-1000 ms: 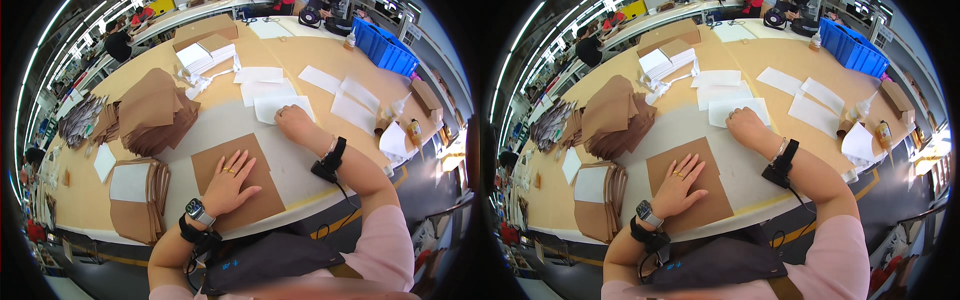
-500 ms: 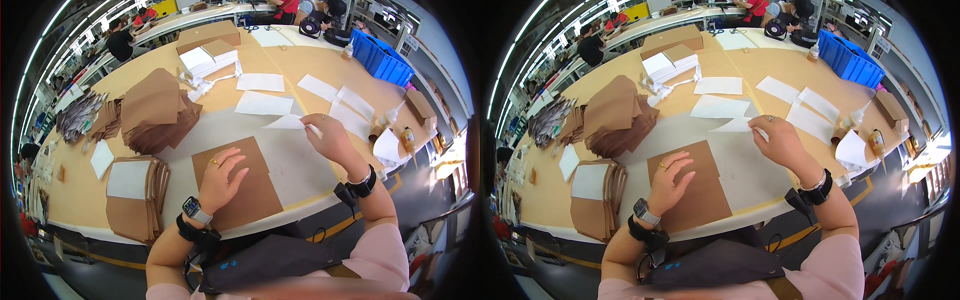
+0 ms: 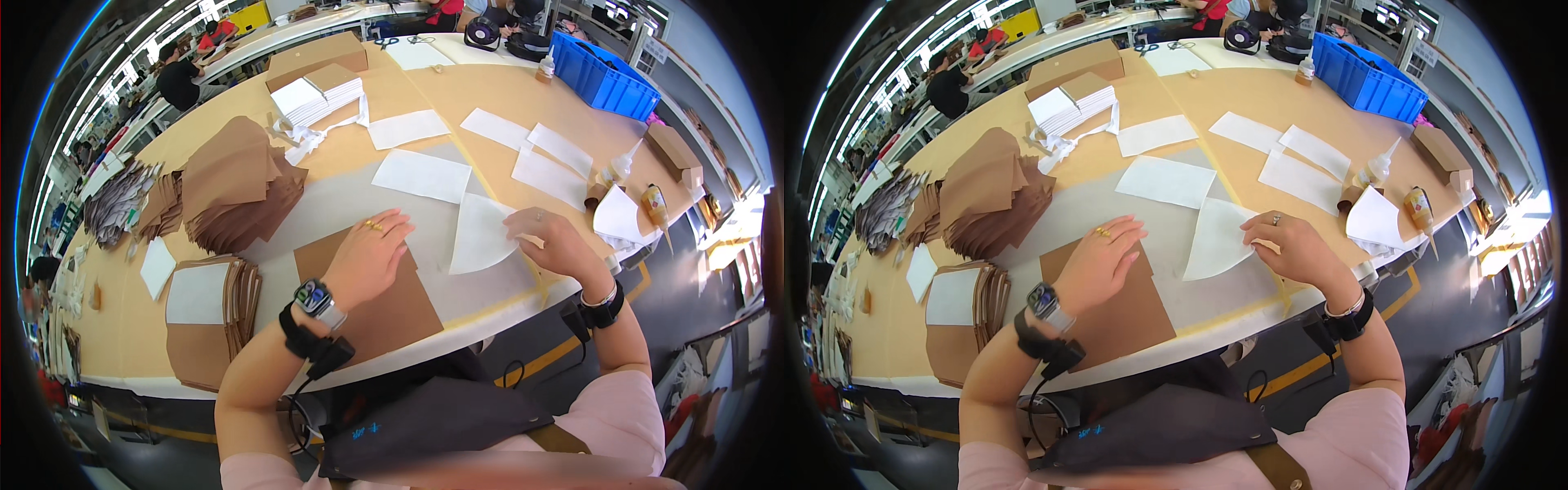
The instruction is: Placing white protective sheets inside brown leather components of a bag.
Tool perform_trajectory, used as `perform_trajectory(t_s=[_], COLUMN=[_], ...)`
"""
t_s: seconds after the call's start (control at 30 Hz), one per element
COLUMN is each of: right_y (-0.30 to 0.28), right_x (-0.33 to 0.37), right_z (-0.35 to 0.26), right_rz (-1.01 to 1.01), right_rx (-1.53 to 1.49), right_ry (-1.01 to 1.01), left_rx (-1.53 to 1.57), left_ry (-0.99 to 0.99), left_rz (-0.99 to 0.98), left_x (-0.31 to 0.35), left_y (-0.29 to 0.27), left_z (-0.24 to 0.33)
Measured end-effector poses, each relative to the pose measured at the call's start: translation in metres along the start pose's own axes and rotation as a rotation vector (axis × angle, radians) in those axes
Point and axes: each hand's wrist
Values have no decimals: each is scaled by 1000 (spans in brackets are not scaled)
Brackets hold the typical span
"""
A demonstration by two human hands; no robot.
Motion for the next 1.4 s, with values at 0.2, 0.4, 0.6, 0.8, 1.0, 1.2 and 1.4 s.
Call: perform_trajectory(t_s=[0.2, 0.4, 0.6, 0.8, 1.0, 1.2, 1.4], right_y=[-2, -28, -28, 20, 59, 58, 66], right_x=[18, 52, 74, 22, -11, -22, -37], right_z=[-9, -10, 12, -27, -82, -85, -97], right_rz=[82, 85, 361, 406, 272, 5, -166], right_rx=[89, 88, -828, -1559, -1600, -1510, -1158], right_ry=[-104, -48, 251, 224, 257, 196, 293], left_rx=[-271, -209, -251, 757, 1260, 848, 632], left_ry=[43, -183, -29, -89, -564, -572, -439], left_rz=[-87, -427, -206, -211, 372, 193, 176], left_x=[-61, -89, -79, -39, 14, 67, 90], left_y=[45, 50, 49, -1, -32, -73, -77], left_z=[-34, -29, -13, 47, 68, 52, 46])
Point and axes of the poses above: each hand's wrist, its own x-axis away from the middle knuckle, its own y-axis out of the palm, z = x × y
